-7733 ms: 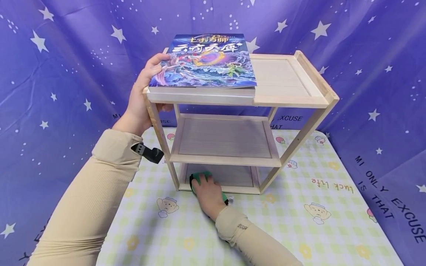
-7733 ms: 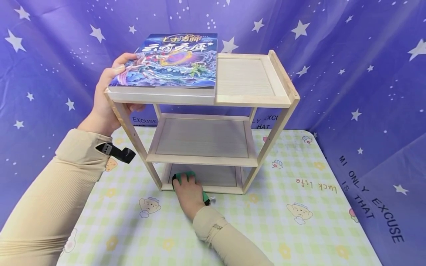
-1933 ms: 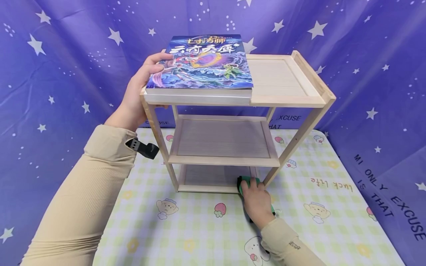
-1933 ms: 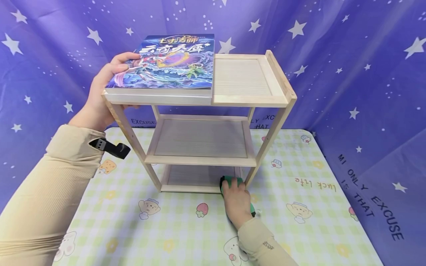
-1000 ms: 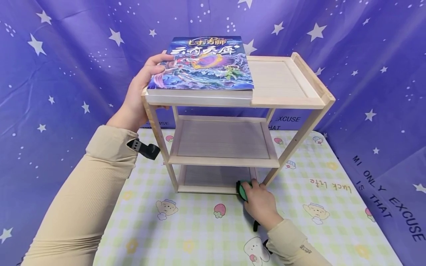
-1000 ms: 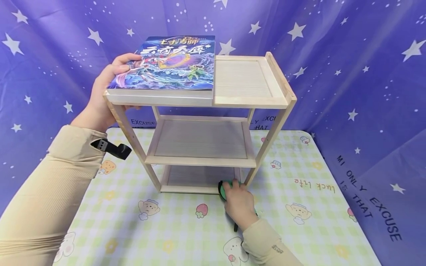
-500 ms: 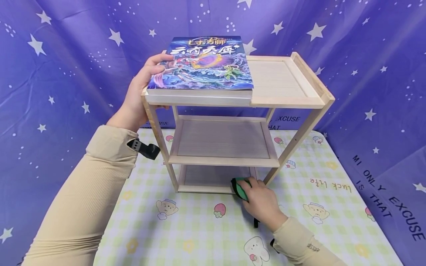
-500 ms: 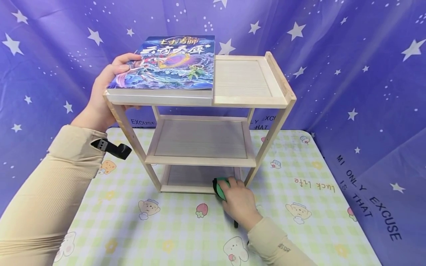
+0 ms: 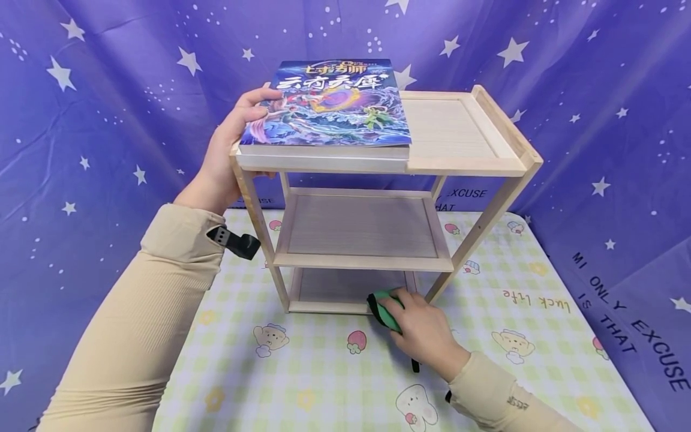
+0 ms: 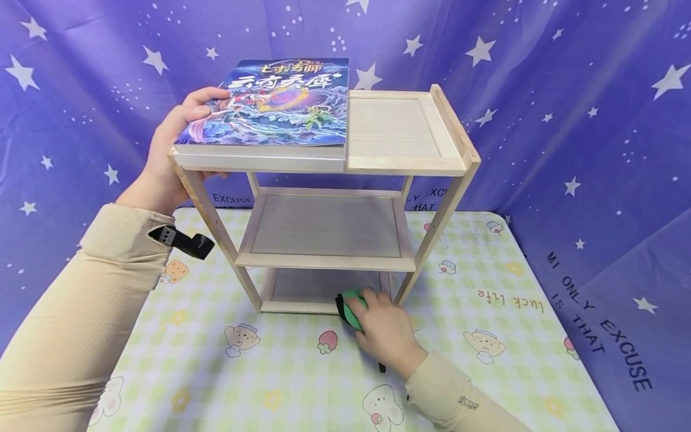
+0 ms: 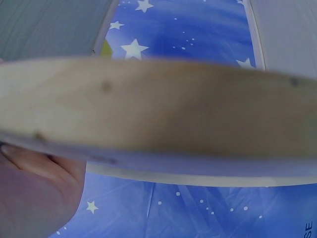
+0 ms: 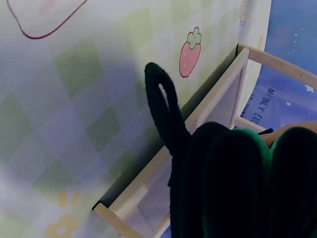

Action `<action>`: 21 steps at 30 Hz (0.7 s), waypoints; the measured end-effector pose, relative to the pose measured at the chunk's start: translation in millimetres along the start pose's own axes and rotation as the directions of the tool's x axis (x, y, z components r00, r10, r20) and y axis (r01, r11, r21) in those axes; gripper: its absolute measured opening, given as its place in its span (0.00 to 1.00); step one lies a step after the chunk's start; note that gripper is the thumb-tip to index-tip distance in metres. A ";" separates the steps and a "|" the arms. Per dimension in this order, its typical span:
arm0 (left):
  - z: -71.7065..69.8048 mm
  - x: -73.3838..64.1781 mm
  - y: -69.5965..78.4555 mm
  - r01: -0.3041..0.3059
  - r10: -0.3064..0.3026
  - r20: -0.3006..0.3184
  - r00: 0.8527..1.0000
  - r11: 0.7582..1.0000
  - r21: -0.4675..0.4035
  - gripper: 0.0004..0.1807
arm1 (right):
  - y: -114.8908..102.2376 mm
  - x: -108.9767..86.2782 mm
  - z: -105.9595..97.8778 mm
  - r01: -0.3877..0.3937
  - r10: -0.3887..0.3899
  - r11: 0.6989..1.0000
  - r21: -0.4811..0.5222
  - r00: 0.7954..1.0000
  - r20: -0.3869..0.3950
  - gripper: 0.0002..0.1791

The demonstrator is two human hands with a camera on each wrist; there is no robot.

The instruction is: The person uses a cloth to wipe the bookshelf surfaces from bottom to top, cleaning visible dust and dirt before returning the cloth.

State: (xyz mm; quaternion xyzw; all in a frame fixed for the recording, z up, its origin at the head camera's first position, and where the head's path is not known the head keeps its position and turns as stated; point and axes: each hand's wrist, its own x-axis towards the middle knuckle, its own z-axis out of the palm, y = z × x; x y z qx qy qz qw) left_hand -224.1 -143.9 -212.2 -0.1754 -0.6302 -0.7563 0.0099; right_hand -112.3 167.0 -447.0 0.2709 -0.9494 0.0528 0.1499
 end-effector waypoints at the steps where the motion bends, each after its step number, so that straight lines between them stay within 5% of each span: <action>1: 0.1 0.1 -0.1 0.002 -0.002 -0.001 1.000 1.000 -0.001 0.16 | -0.5 -0.3 -1.1 0.009 -0.009 1.000 0.000 1.000 -0.001 0.30; 21: 0.5 1.0 -1.1 -0.006 0.006 0.009 1.000 1.000 -0.022 0.16 | -16.3 3.3 -21.6 0.215 -0.211 0.977 0.006 0.965 -0.158 0.32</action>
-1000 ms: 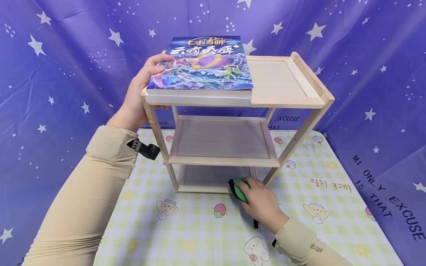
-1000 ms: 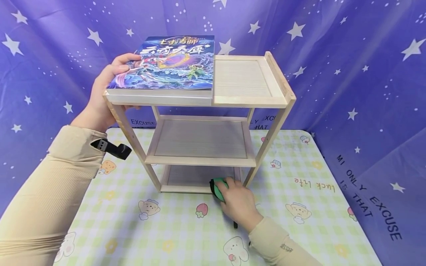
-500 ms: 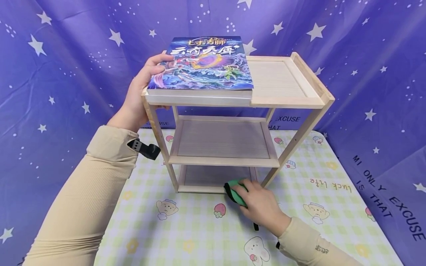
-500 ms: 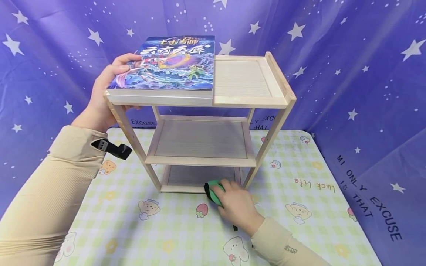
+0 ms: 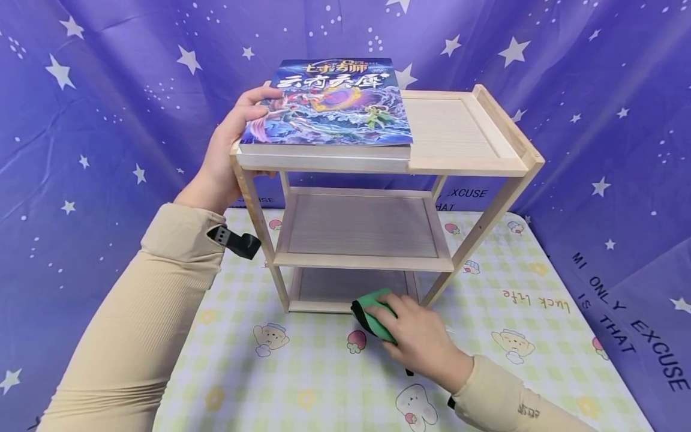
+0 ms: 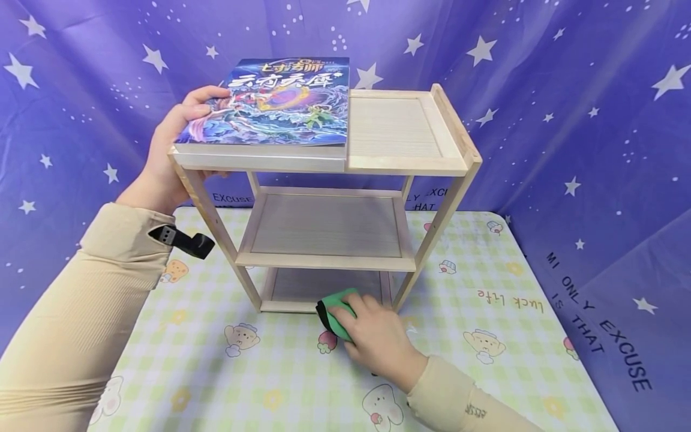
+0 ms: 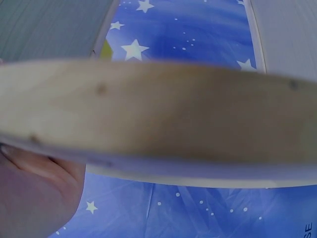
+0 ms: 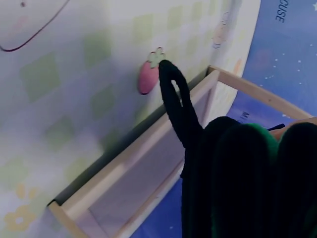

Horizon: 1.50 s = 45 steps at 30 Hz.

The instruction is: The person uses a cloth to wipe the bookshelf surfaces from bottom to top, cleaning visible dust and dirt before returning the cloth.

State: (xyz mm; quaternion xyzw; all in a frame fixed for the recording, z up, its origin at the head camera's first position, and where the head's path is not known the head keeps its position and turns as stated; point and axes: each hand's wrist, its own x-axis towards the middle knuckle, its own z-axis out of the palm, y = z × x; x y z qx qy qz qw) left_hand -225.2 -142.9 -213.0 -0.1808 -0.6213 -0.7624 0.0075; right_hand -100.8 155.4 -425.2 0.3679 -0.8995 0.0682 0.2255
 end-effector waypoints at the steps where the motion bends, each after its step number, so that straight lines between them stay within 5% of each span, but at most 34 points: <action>1: 0.1 0.0 0.0 0.000 0.000 0.001 1.000 1.000 -0.001 0.16 | -0.7 0.7 -1.0 0.006 -0.006 1.000 0.010 1.000 -0.011 0.32; 24: 0.6 -0.1 0.8 0.004 -0.004 -0.005 1.000 1.000 0.004 0.17 | -4.9 21.7 -31.4 0.131 -0.084 0.975 0.178 0.965 -0.249 0.29; 29: 0.0 -0.3 1.0 0.004 -0.004 -0.001 1.000 1.000 0.002 0.17 | -3.1 28.7 -38.9 0.115 -0.048 0.972 0.206 0.951 -0.306 0.27; 36: -1.4 -0.8 2.7 0.008 -0.008 -0.019 1.000 1.000 0.009 0.17 | 1.2 45.0 -45.7 0.117 -0.003 0.968 0.224 0.892 -0.452 0.23; 45: -2.3 -0.2 1.1 0.006 -0.005 -0.011 1.000 0.999 0.049 0.17 | 17.5 63.4 -55.8 -0.028 0.134 0.974 0.225 0.870 -0.474 0.24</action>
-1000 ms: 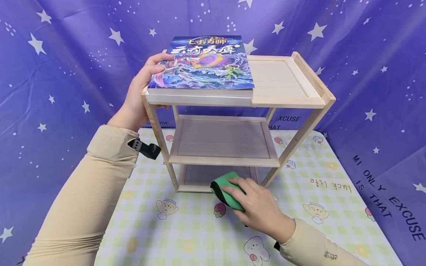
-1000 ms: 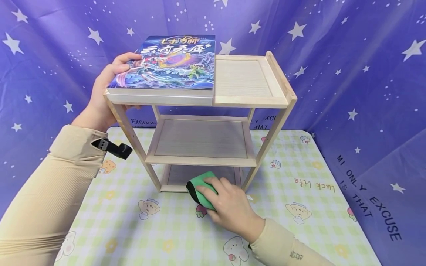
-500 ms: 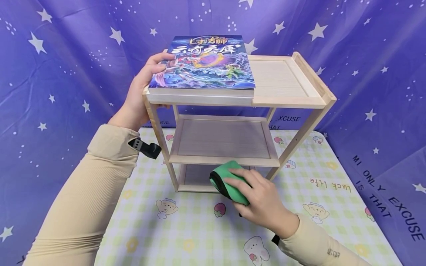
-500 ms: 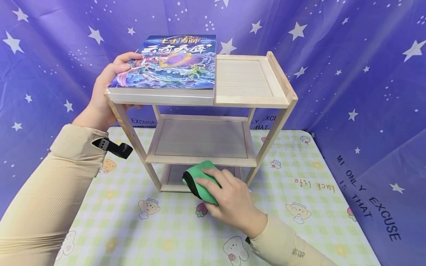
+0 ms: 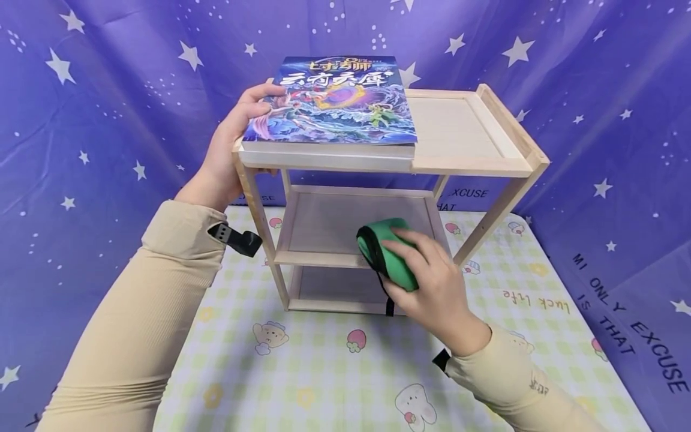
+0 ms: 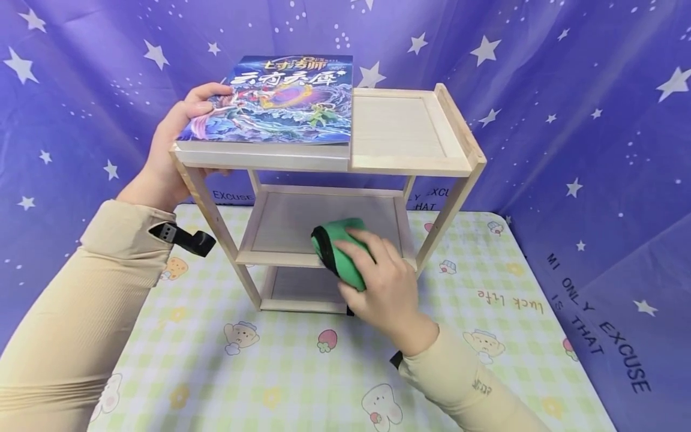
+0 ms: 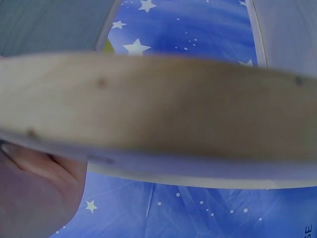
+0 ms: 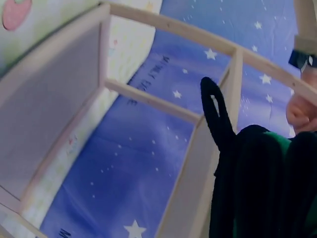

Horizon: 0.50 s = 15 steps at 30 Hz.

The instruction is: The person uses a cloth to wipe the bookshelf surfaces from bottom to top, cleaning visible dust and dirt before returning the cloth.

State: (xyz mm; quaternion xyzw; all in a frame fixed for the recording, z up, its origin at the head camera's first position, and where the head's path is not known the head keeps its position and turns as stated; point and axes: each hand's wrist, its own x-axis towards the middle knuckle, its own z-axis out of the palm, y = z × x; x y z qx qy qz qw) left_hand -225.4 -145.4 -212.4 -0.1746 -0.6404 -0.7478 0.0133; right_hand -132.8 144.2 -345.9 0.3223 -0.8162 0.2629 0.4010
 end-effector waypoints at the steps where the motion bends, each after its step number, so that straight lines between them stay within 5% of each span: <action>1: -0.2 -0.2 -0.1 0.005 -0.005 0.004 1.000 1.000 -0.003 0.17 | 1.9 2.9 -0.3 -0.014 0.014 1.000 -0.016 1.000 0.001 0.25; 9: 0.7 -0.1 -0.6 0.006 -0.006 -0.003 1.000 0.999 -0.041 0.17 | 14.7 23.7 2.1 -0.149 0.163 0.982 -0.113 0.979 0.124 0.27; 12: 0.2 0.4 -1.0 0.005 -0.005 0.004 1.000 0.999 -0.049 0.18 | 18.5 28.7 4.7 -0.230 0.263 0.960 -0.157 0.935 0.240 0.28; 15: 0.0 0.4 -1.2 0.011 -0.011 0.008 1.000 0.999 -0.038 0.17 | 21.6 32.0 6.8 -0.294 0.360 0.928 -0.227 0.861 0.359 0.31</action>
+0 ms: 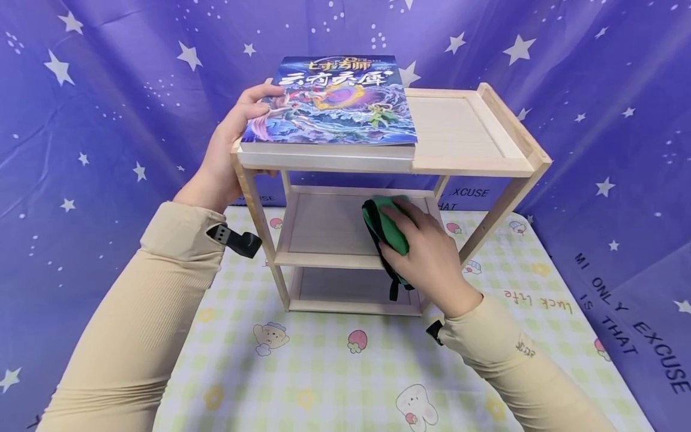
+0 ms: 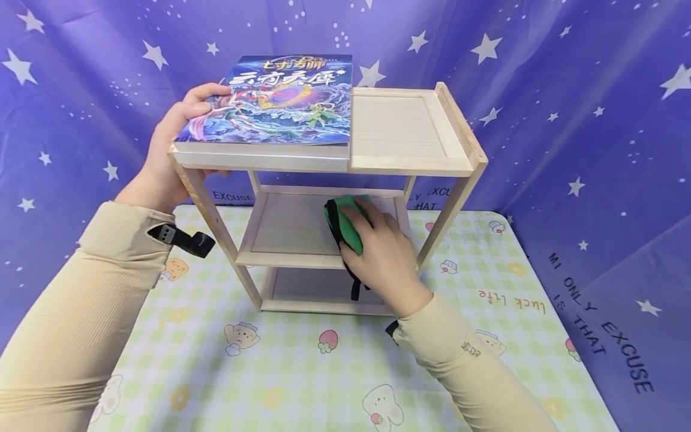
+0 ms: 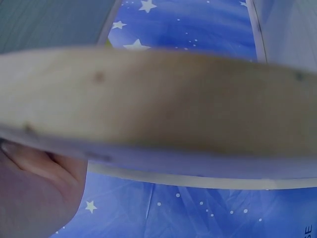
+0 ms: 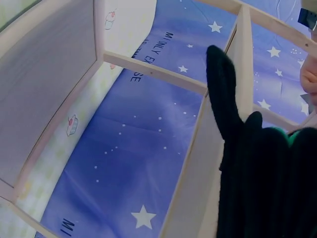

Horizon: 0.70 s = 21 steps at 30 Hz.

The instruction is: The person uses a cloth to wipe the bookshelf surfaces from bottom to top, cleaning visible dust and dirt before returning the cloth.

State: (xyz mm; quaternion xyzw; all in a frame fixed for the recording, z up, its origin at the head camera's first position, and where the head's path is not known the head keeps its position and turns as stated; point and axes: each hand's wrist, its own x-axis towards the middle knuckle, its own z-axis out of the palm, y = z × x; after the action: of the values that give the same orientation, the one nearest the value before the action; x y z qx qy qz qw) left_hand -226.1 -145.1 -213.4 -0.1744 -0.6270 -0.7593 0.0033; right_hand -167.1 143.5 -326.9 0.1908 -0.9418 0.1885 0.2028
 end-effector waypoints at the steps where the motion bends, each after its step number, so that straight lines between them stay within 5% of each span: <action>1: -0.2 0.0 0.0 0.001 -0.001 -0.001 1.000 1.000 0.006 0.17 | 0.4 1.3 0.6 -0.020 0.021 1.000 -0.016 0.999 0.044 0.32; 5: -0.4 -0.2 0.3 0.002 -0.002 0.001 1.000 1.000 0.006 0.17 | 1.7 4.6 3.9 -0.036 0.047 0.997 -0.072 0.986 0.161 0.35; 14: 0.8 0.3 -0.6 -0.017 0.017 0.007 1.000 0.999 0.027 0.17 | 0.7 4.5 4.0 0.001 0.040 0.989 -0.148 0.961 0.275 0.38; 21: 1.6 0.0 0.0 -0.006 0.006 0.000 1.000 1.000 -0.018 0.18 | -0.4 -2.0 9.3 0.052 -0.001 0.979 -0.197 0.968 0.250 0.37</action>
State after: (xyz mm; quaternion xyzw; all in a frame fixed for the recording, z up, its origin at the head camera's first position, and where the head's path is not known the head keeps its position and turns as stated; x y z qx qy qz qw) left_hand -225.6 -143.6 -213.1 -0.1762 -0.6196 -0.7649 0.0041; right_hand -168.1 139.7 -335.6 0.2040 -0.9714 0.0637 0.1038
